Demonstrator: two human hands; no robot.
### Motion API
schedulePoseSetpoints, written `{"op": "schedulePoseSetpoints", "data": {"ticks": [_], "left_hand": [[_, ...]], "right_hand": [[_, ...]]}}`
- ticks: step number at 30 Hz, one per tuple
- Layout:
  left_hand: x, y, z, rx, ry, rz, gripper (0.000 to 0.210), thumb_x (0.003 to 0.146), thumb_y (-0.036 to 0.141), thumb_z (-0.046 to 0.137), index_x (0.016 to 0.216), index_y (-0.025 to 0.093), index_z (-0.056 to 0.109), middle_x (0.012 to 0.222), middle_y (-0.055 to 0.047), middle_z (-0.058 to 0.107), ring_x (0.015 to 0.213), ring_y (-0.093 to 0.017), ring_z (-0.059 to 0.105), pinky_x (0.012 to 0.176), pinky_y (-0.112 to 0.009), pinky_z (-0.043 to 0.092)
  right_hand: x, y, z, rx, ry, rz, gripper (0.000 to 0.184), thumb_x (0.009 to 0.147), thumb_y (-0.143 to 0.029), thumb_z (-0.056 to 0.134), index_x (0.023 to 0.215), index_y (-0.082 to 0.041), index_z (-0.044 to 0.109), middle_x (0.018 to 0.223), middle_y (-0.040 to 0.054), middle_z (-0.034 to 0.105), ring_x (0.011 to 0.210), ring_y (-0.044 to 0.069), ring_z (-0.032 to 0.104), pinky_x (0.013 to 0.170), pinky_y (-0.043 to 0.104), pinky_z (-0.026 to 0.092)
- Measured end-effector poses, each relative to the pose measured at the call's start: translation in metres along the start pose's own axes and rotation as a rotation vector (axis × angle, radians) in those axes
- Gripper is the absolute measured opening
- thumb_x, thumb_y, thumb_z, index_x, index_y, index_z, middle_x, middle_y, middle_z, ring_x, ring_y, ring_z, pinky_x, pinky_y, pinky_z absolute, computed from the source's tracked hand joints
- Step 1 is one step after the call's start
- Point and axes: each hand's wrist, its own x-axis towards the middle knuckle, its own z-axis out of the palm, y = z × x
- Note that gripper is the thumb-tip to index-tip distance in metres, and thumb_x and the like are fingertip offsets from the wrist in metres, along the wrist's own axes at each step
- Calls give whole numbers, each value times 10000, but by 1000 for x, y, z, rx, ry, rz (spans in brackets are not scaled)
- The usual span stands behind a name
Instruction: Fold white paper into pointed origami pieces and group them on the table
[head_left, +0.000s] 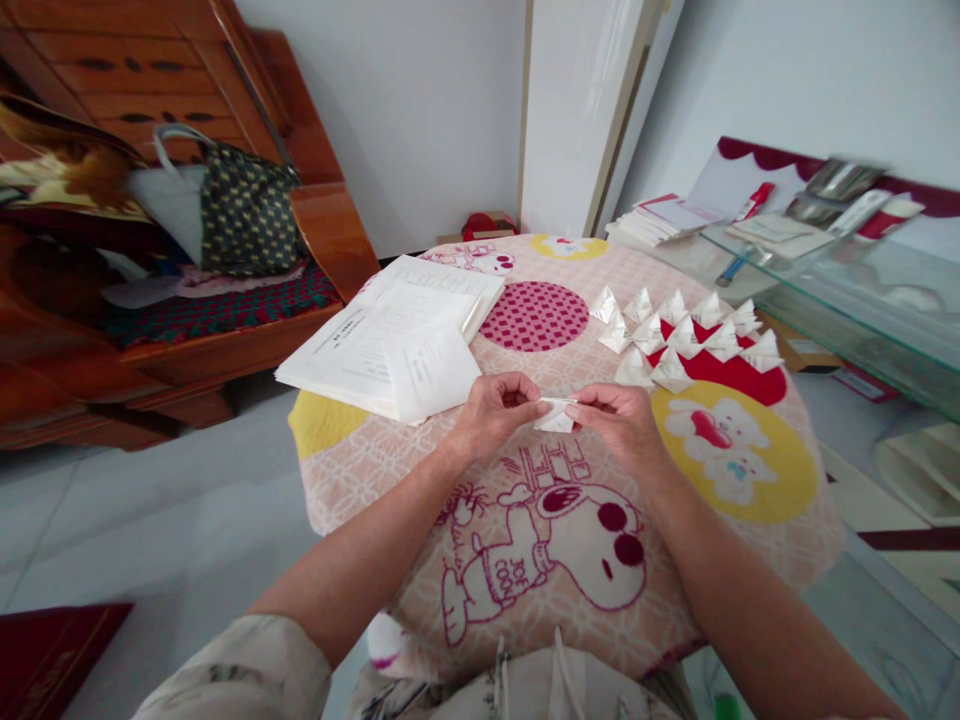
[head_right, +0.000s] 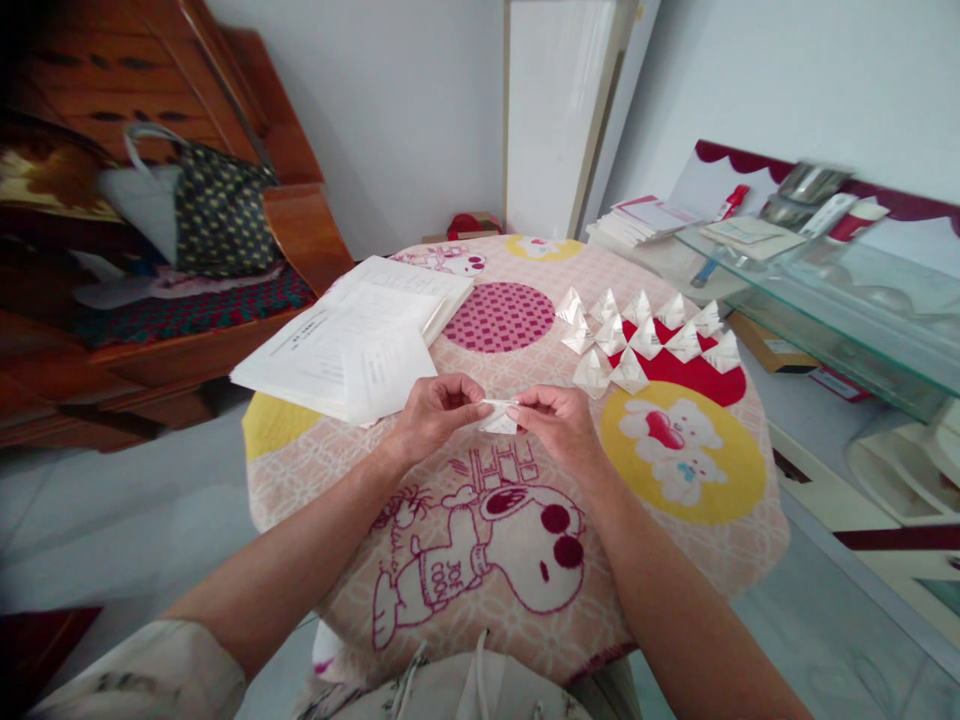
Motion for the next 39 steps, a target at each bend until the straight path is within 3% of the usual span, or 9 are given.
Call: {"op": "schedulePoseSetpoints", "data": {"ticks": [17, 24, 33, 39], "left_hand": [[1, 0, -1, -60, -44, -37, 294, 670, 336, 839, 718, 122, 643, 639, 6, 615, 551, -72, 518, 518, -200, 380], [3, 0, -4, -130, -40, -141, 270, 656, 330, 825, 664, 126, 648, 599, -4, 622, 528, -83, 519, 518, -213, 386], [4, -1, 0, -45, -180, -233, 247, 670, 298, 803, 631, 114, 642, 535, 9, 579, 489, -71, 503, 494, -201, 368], [2, 3, 1, -67, -129, -54, 292, 814, 400, 713, 765, 121, 640, 624, -13, 629, 552, -93, 579, 559, -223, 475]], "right_hand": [[-3, 0, -1, -35, -19, -40, 155, 712, -343, 790, 675, -196, 757, 591, 8, 684, 543, 139, 580, 533, 262, 446], [0, 2, 1, 124, -60, 69, 349, 794, -550, 701, 748, -208, 752, 666, 37, 698, 623, 194, 642, 640, 336, 541], [1, 8, -1, -47, -349, 150, 236, 749, -372, 772, 666, -166, 692, 586, -18, 603, 518, 102, 488, 498, 237, 356], [4, 11, -5, 70, -129, 78, 165, 708, -330, 788, 665, -183, 726, 633, -4, 660, 572, 133, 542, 580, 274, 434]]}}
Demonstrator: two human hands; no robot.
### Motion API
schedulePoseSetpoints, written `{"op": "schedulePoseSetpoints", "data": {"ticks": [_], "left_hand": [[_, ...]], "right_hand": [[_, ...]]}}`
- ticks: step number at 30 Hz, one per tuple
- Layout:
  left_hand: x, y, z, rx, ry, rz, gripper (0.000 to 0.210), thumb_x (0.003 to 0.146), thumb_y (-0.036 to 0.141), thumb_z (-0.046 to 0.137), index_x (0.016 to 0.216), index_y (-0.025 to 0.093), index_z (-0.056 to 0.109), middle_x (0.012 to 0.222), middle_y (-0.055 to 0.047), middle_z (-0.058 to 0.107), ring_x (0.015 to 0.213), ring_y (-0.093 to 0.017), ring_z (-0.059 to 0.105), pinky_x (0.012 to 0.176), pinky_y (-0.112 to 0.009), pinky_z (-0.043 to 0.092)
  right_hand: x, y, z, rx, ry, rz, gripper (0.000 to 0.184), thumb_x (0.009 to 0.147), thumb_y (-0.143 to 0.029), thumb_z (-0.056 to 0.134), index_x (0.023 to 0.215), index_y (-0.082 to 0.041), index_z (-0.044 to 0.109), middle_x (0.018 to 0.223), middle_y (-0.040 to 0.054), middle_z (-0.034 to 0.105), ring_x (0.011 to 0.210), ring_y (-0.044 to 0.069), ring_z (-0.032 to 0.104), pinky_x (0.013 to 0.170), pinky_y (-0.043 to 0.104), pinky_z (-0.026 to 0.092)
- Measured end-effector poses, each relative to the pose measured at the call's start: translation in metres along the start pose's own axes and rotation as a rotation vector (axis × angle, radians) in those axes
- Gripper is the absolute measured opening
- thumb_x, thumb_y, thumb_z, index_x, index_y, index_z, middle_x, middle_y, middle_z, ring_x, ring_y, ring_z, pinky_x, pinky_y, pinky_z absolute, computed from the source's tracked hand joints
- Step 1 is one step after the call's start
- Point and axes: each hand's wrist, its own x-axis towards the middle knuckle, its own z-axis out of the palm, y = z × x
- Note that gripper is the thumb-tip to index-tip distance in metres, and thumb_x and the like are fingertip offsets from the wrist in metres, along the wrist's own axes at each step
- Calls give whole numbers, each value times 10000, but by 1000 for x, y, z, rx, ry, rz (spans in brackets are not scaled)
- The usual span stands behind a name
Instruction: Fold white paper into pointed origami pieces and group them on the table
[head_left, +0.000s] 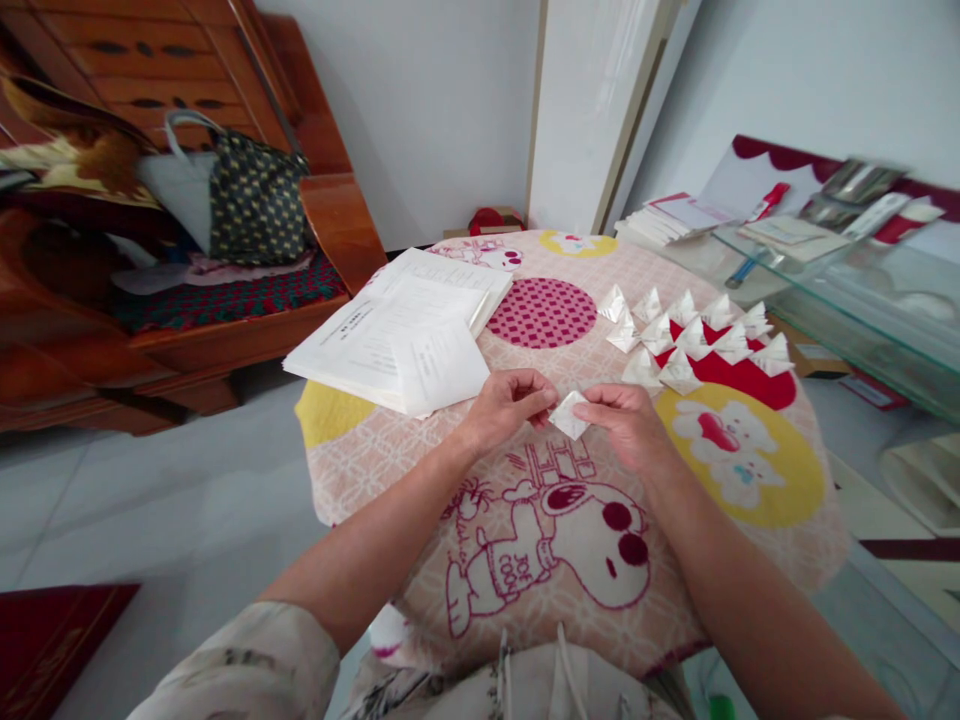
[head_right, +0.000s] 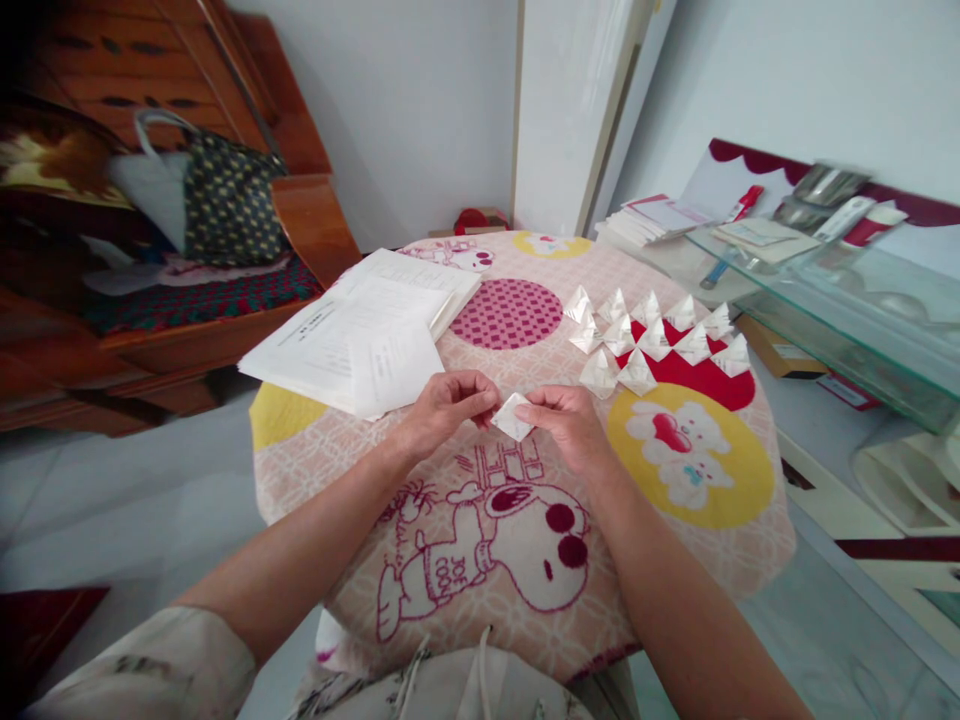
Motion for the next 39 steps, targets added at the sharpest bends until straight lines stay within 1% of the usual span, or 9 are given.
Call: {"op": "schedulePoseSetpoints", "data": {"ticks": [3, 7, 12, 16, 23, 29, 34, 36, 39], "left_hand": [[-3, 2, 0, -7, 2, 38, 233, 793, 331, 732, 845, 125, 636, 674, -19, 655, 578, -102, 611, 586, -231, 503], [-5, -1, 2, 45, 4, 81, 211, 753, 266, 758, 835, 135, 614, 719, -13, 648, 618, -104, 623, 600, -227, 500], [-5, -4, 3, 174, 48, 118, 239, 763, 315, 772, 835, 128, 641, 745, -23, 651, 639, -101, 595, 580, -213, 465], [-4, -5, 2, 277, 55, 99, 245, 804, 353, 742, 819, 118, 673, 718, -33, 657, 611, -102, 575, 552, -212, 439], [-2, -6, 4, 195, 72, 94, 236, 784, 334, 740, 736, 122, 648, 617, -5, 608, 529, -79, 520, 500, -198, 391], [-2, -5, 2, 174, 79, 75, 230, 761, 322, 738, 701, 127, 632, 590, 2, 596, 508, -75, 509, 487, -197, 375], [-3, -1, 2, 247, -2, 45, 229, 797, 344, 699, 761, 123, 651, 638, -9, 617, 555, -92, 540, 510, -203, 385], [-3, -1, 3, 301, -25, 49, 236, 820, 355, 674, 783, 123, 661, 649, -8, 616, 565, -92, 531, 506, -200, 365], [-3, -2, 5, 322, -30, 57, 234, 822, 350, 658, 749, 129, 641, 617, 7, 581, 541, -81, 488, 487, -196, 321]], "right_hand": [[2, 1, -3, 18, 76, -50, 137, 714, -323, 790, 676, -201, 739, 639, -5, 669, 586, 139, 552, 602, 281, 442], [2, 1, -2, 11, 126, -84, 127, 722, -318, 779, 662, -216, 732, 635, -9, 658, 586, 140, 544, 601, 283, 441], [0, -2, 2, -21, 143, -109, 130, 716, -312, 779, 646, -216, 725, 619, -17, 637, 580, 137, 526, 582, 278, 432], [-2, -3, 4, -50, 141, -130, 112, 730, -309, 778, 678, -217, 742, 643, -17, 658, 597, 138, 542, 592, 276, 436], [-3, -2, 7, -103, 166, -159, 123, 754, -319, 761, 690, -216, 741, 645, -18, 660, 597, 140, 545, 595, 278, 438], [-3, 0, 9, -60, 143, -117, 133, 751, -331, 759, 686, -218, 734, 644, -11, 670, 588, 146, 560, 588, 284, 451], [-3, 1, 9, -14, 105, -93, 129, 757, -312, 756, 685, -207, 733, 633, -6, 673, 588, 145, 571, 591, 281, 453], [-3, 2, 9, -27, 95, -87, 147, 759, -316, 757, 677, -197, 726, 613, -10, 655, 567, 135, 549, 565, 271, 434], [-2, 3, 11, -30, 71, -64, 184, 756, -336, 761, 661, -186, 711, 589, -11, 637, 530, 125, 527, 521, 262, 410]]}}
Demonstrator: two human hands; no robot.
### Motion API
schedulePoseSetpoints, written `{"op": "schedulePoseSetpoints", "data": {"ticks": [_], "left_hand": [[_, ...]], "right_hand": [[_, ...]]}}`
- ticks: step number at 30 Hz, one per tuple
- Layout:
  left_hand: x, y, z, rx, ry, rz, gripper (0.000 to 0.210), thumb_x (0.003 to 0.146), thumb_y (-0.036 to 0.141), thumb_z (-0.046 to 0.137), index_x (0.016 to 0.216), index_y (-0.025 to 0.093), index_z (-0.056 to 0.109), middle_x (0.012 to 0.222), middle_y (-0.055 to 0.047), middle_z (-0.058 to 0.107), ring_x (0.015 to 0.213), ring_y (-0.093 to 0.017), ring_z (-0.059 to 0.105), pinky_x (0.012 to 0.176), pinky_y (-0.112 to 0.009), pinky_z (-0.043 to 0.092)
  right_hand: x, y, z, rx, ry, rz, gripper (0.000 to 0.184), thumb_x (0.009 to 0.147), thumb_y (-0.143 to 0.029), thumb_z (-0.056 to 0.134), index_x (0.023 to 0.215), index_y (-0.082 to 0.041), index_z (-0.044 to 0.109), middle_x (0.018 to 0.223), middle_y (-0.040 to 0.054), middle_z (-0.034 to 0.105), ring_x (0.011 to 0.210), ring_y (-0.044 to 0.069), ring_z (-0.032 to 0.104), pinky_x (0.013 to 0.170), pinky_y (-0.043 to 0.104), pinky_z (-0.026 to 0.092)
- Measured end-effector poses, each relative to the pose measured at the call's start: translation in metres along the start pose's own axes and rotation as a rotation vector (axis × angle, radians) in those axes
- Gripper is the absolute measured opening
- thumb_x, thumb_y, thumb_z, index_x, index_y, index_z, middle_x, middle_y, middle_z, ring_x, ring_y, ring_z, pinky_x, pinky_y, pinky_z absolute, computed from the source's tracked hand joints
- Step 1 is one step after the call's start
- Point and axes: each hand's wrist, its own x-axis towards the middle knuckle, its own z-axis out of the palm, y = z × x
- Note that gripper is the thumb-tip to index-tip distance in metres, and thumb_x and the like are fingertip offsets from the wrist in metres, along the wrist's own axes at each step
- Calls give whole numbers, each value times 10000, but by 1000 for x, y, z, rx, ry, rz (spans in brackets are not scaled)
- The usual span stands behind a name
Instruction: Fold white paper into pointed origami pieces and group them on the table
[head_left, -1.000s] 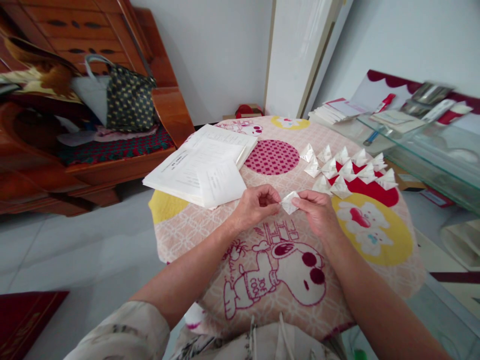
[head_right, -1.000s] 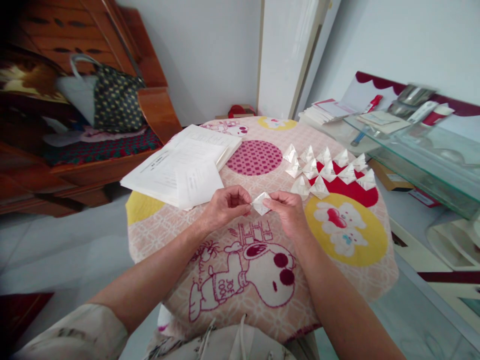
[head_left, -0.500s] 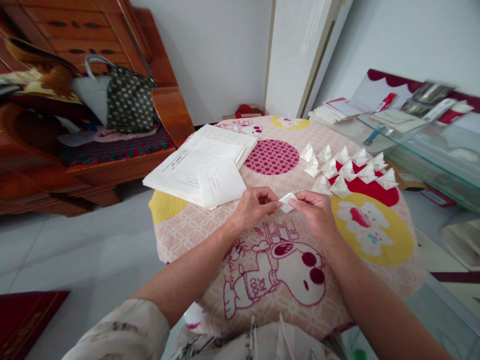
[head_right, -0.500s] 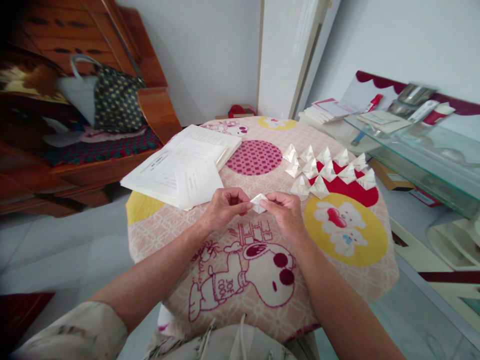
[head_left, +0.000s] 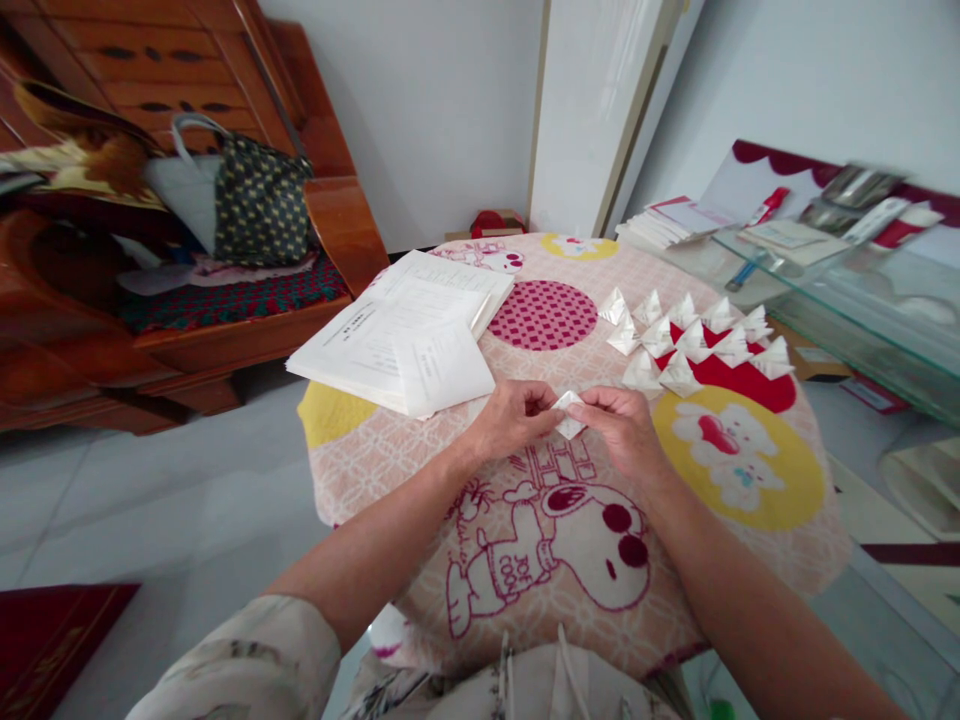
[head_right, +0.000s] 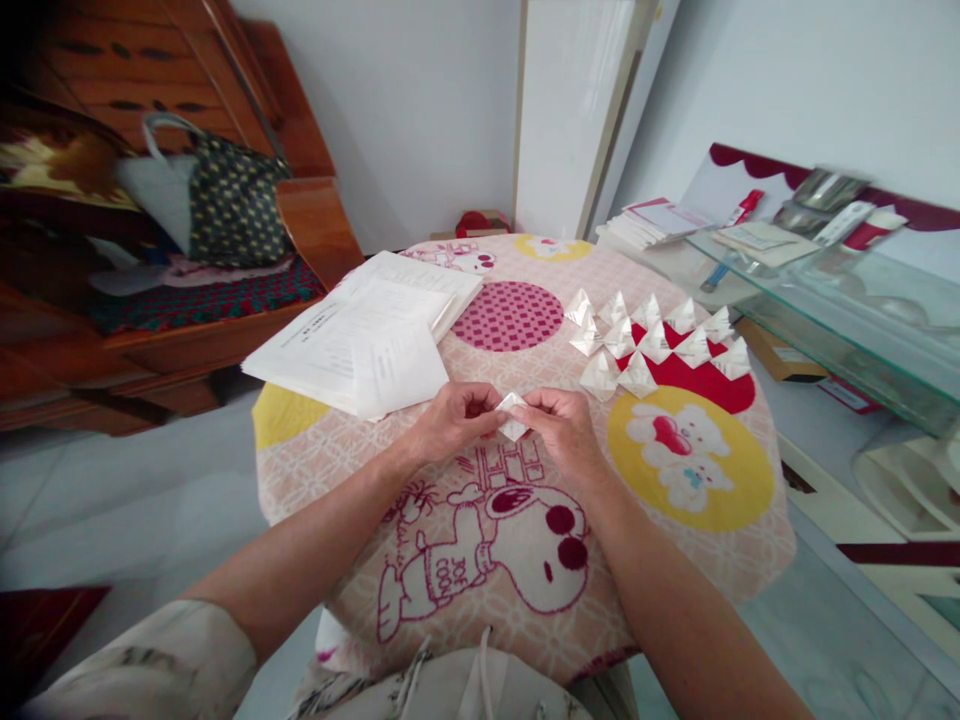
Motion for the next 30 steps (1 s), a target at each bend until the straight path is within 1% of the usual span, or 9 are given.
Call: {"op": "schedulePoseSetpoints", "data": {"ticks": [5, 7, 10, 12, 16, 19, 22, 26, 30], "left_hand": [[0, -1, 1, -51, 38, 0, 236, 777, 324, 668, 664, 137, 581, 562, 35, 502, 500, -58, 405, 467, -193, 270], [0, -1, 1, -58, 33, -18, 236, 775, 332, 670, 676, 134, 588, 567, 33, 508, 498, -58, 410, 465, -190, 271], [-1, -2, 1, -55, -19, -58, 235, 786, 349, 663, 734, 123, 628, 583, 25, 540, 501, -63, 447, 465, -184, 285], [-1, -2, 1, -61, -36, -87, 236, 778, 349, 669, 727, 123, 625, 565, 30, 535, 489, -62, 454, 456, -178, 282], [0, 1, 0, -154, -12, -145, 220, 730, 310, 690, 666, 129, 583, 519, 47, 507, 441, -48, 432, 424, -171, 283], [1, 3, -1, -226, -11, -184, 192, 698, 271, 700, 654, 128, 580, 508, 47, 517, 415, -40, 426, 402, -165, 291], [1, 5, -2, -282, -32, -219, 206, 713, 289, 714, 668, 123, 599, 510, 33, 549, 411, -51, 472, 398, -162, 339], [1, 6, -5, -340, -120, -232, 317, 744, 396, 746, 675, 113, 622, 544, -12, 619, 443, -85, 567, 438, -185, 451], [-1, 5, -9, -358, -141, -233, 406, 711, 476, 800, 680, 111, 626, 565, -27, 645, 446, -101, 591, 450, -204, 482]], "right_hand": [[0, 0, 5, 66, -36, 47, 204, 752, -346, 769, 652, -181, 703, 581, 1, 649, 515, 134, 569, 512, 264, 449], [0, 0, 5, 81, -41, 51, 211, 753, -346, 773, 649, -177, 701, 575, 4, 653, 509, 134, 576, 508, 261, 455], [0, 0, 4, 89, -49, 57, 237, 748, -353, 782, 624, -171, 692, 554, 8, 655, 485, 128, 569, 485, 251, 446], [0, 0, 3, 89, -55, 71, 244, 737, -359, 790, 620, -167, 695, 552, 14, 661, 478, 129, 576, 476, 246, 451], [0, -3, 2, 81, -115, 154, 266, 743, -393, 779, 646, -155, 710, 574, 41, 691, 475, 145, 615, 477, 253, 492], [-1, -7, 1, 68, -149, 185, 279, 745, -390, 766, 618, -154, 686, 538, 52, 687, 438, 139, 603, 451, 237, 475], [-1, -11, -1, 80, -134, 173, 294, 722, -380, 769, 568, -164, 642, 486, 37, 657, 383, 124, 557, 402, 224, 431], [-3, -13, -2, 100, -114, 158, 292, 722, -377, 763, 564, -170, 630, 474, 22, 644, 361, 119, 534, 380, 227, 419], [-3, -13, -2, 91, -113, 145, 285, 731, -365, 756, 566, -172, 628, 475, 19, 643, 366, 118, 535, 383, 224, 417]]}}
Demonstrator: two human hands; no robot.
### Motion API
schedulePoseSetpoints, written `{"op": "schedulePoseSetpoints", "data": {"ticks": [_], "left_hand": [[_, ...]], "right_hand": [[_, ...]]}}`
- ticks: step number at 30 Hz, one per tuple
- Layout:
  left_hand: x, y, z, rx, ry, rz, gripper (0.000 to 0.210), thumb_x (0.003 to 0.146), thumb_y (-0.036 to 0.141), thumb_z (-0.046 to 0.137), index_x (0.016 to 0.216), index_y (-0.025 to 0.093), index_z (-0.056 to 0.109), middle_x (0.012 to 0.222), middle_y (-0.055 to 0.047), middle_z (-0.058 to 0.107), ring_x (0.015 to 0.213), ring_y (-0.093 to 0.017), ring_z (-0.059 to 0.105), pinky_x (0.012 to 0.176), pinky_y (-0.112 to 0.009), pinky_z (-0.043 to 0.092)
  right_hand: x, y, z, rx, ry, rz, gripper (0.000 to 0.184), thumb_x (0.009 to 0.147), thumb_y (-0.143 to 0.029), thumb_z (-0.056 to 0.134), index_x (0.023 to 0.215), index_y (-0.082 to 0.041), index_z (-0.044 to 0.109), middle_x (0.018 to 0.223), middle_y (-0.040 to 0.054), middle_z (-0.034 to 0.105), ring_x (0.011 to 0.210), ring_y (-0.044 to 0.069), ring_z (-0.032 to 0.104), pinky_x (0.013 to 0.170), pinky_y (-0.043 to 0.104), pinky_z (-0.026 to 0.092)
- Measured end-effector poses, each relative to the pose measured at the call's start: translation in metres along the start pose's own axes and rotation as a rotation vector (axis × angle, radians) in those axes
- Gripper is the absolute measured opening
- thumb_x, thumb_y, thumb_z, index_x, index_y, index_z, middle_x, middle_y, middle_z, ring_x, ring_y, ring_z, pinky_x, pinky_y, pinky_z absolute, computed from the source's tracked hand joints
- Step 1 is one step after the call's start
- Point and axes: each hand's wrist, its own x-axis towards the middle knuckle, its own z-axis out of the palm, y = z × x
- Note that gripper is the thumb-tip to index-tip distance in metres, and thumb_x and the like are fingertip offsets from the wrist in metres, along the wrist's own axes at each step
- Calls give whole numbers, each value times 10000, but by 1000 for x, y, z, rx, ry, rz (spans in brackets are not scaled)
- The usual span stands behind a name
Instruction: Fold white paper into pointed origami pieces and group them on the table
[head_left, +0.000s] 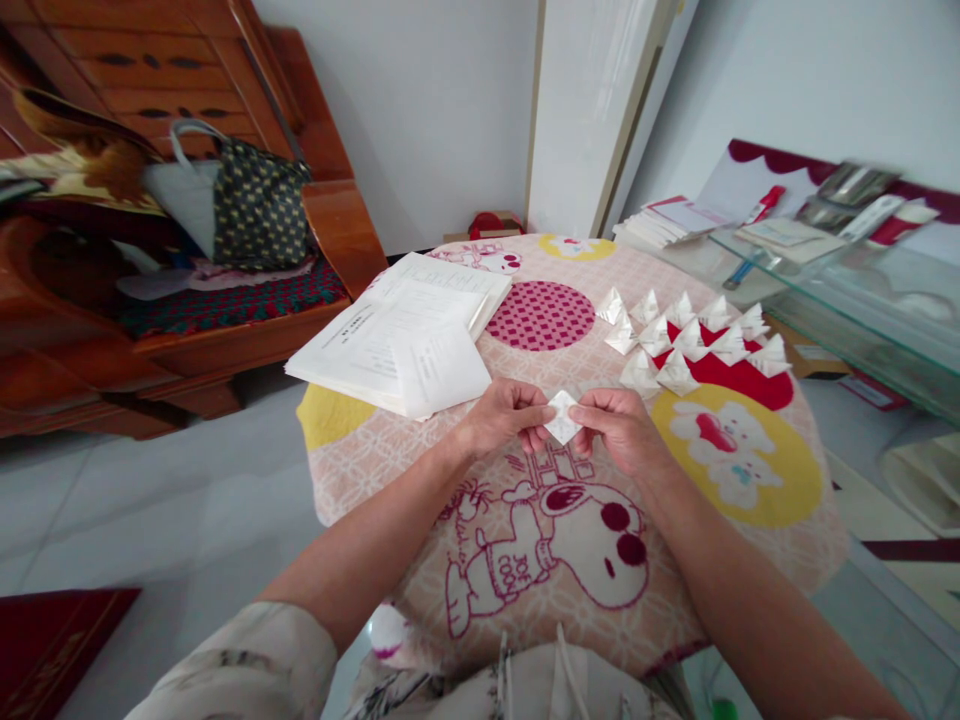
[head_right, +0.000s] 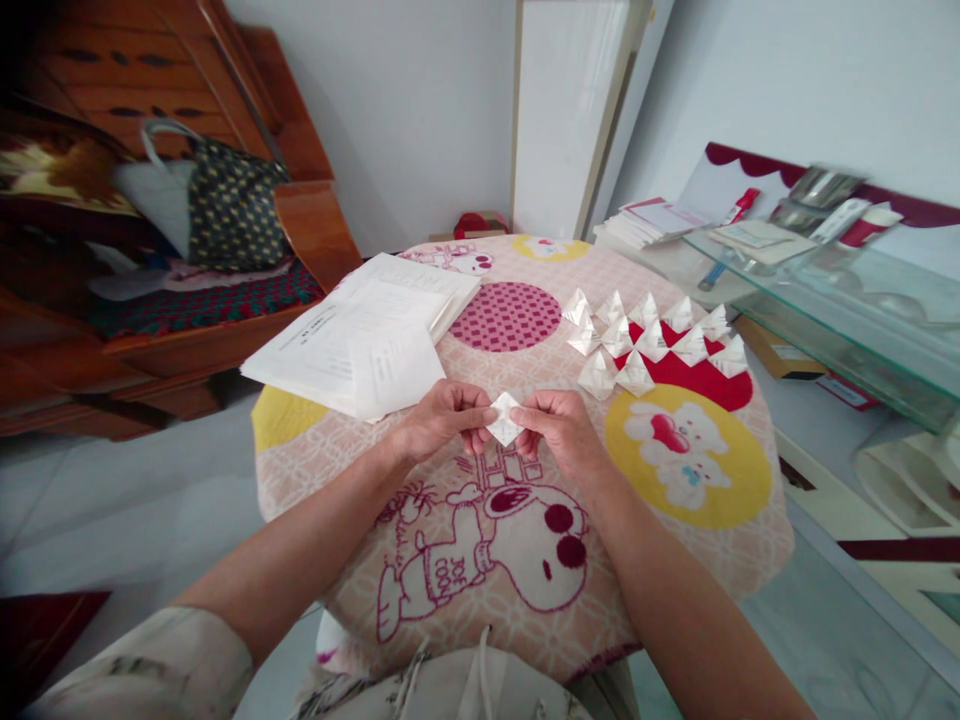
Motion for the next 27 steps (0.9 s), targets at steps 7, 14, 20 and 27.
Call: {"op": "schedulePoseSetpoints", "data": {"ticks": [7, 14, 20, 27], "left_hand": [[4, -4, -1, 68, 25, 54, 366, 765, 464, 757, 781, 106, 682, 650, -17, 649, 551, -81, 575, 522, -191, 460], [5, -8, -2, 69, 72, 92, 314, 722, 371, 763, 606, 130, 597, 474, 52, 468, 445, -43, 373, 443, -192, 246], [6, -8, -2, 24, 193, 148, 275, 744, 354, 743, 632, 132, 623, 519, 38, 490, 478, -53, 379, 467, -205, 265], [8, -8, -4, 10, 167, 113, 277, 744, 361, 763, 720, 122, 625, 543, 40, 528, 471, -43, 409, 453, -186, 263]], "right_hand": [[2, 3, -2, -34, -50, 22, 276, 730, -338, 746, 547, -170, 624, 452, 11, 619, 371, 108, 520, 388, 214, 400], [1, 7, 0, -57, -116, 44, 268, 748, -334, 736, 564, -171, 629, 466, 9, 622, 380, 106, 511, 392, 217, 383], [3, 9, 2, -120, -37, -33, 318, 807, -404, 713, 603, -167, 659, 537, 28, 659, 459, 116, 549, 468, 237, 416], [4, 8, 2, -207, 134, -164, 343, 778, -394, 740, 543, -177, 618, 506, -8, 580, 489, 110, 482, 485, 250, 350]]}}
